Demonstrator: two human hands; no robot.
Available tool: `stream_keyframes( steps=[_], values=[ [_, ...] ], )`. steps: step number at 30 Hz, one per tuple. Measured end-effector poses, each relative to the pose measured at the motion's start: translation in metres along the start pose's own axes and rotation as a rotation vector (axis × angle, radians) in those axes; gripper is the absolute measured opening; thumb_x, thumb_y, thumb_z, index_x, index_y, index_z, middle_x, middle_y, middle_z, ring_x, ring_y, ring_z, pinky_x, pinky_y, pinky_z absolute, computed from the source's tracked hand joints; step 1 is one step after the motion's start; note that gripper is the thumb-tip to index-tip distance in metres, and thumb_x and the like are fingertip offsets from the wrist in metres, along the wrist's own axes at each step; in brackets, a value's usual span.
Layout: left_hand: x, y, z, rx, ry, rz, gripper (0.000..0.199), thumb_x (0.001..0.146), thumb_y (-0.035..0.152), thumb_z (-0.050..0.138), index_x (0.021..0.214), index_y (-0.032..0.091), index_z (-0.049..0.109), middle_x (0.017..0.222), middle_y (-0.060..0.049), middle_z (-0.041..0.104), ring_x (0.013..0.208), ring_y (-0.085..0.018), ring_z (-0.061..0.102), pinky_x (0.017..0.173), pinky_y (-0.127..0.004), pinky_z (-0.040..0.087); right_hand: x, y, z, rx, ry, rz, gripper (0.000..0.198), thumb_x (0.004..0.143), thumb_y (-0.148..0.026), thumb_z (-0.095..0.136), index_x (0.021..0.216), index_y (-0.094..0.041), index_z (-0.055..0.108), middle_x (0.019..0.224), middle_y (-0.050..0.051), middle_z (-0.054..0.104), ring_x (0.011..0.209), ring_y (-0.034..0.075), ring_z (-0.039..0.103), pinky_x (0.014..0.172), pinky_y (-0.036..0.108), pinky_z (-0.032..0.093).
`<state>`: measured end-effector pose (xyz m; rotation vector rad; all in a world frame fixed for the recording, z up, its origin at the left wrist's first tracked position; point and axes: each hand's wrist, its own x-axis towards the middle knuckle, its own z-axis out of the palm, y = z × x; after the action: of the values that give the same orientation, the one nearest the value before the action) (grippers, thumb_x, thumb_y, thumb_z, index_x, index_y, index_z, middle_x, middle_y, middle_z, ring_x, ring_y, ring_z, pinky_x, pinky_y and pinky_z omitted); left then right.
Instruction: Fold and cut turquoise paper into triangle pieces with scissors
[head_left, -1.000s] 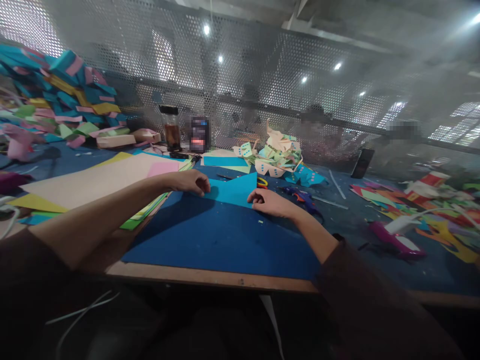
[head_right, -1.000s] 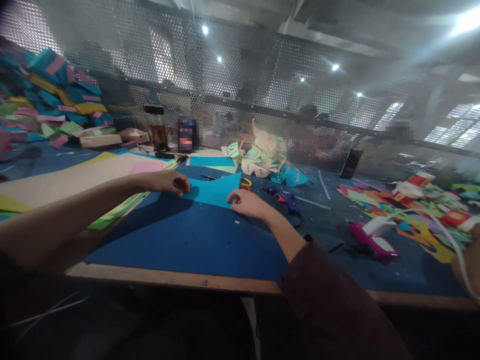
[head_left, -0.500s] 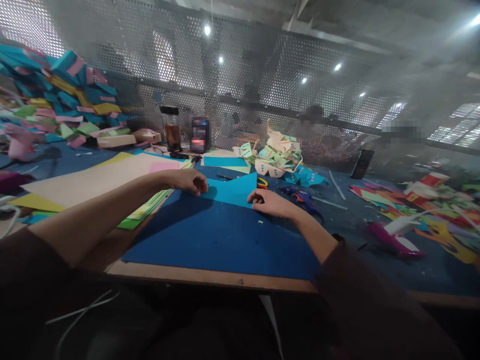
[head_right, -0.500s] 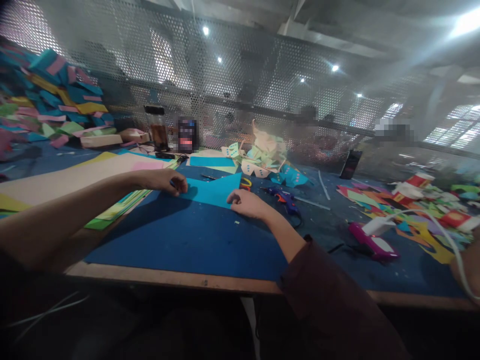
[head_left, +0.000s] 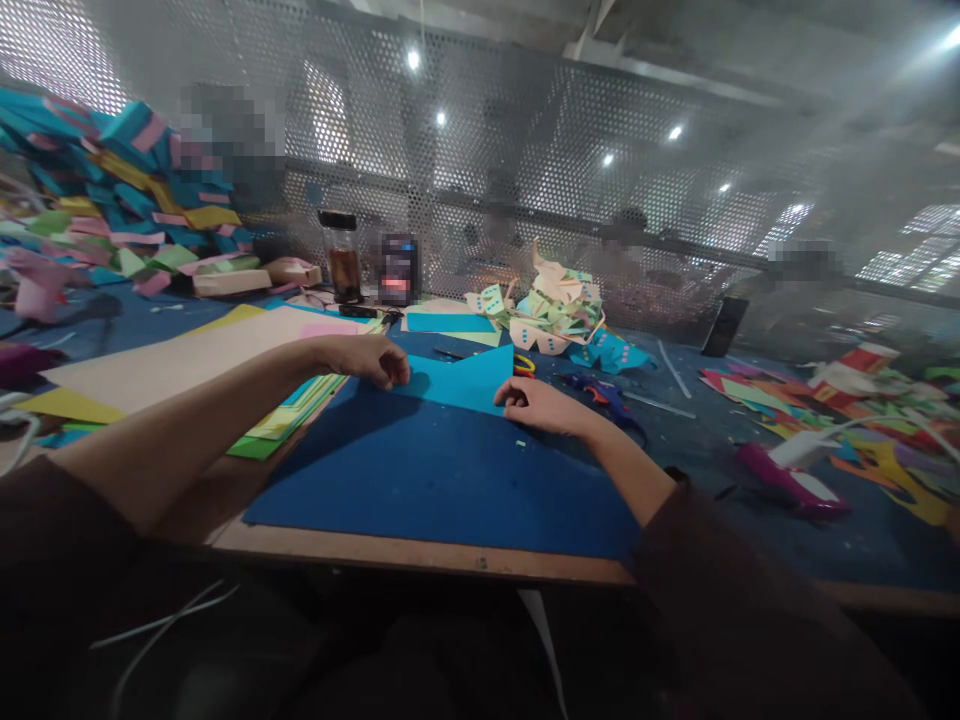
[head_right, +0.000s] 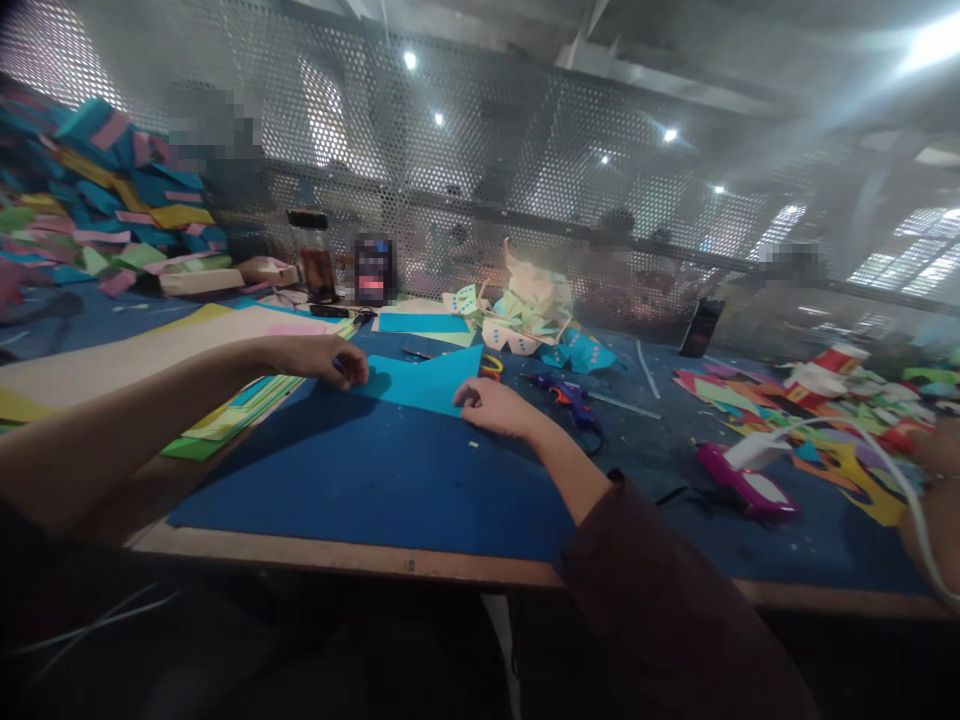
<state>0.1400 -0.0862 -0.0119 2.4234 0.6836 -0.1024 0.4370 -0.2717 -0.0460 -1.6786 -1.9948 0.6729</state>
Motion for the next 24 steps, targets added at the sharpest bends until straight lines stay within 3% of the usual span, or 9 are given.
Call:
stream_keyframes(
  steps=[24],
  values=[
    [-0.0073,0.0026,-0.0070,0.034,-0.030,-0.009,0.028,0.063,0.022,0.065,0.090,0.016,0.071,0.089,-0.004,0.073,0.085,-0.019,0.064,0.076,-0.026,0.047,-0.0012,-0.0022,-0.0011,0.005,-0.013,-0.003,0.024,0.077,-0.014,0.061,0.101,-0.016,0.065,0.089,0.006,0.066,0.078,0.017,0.061,0.069,0.029,0.047]
  ],
)
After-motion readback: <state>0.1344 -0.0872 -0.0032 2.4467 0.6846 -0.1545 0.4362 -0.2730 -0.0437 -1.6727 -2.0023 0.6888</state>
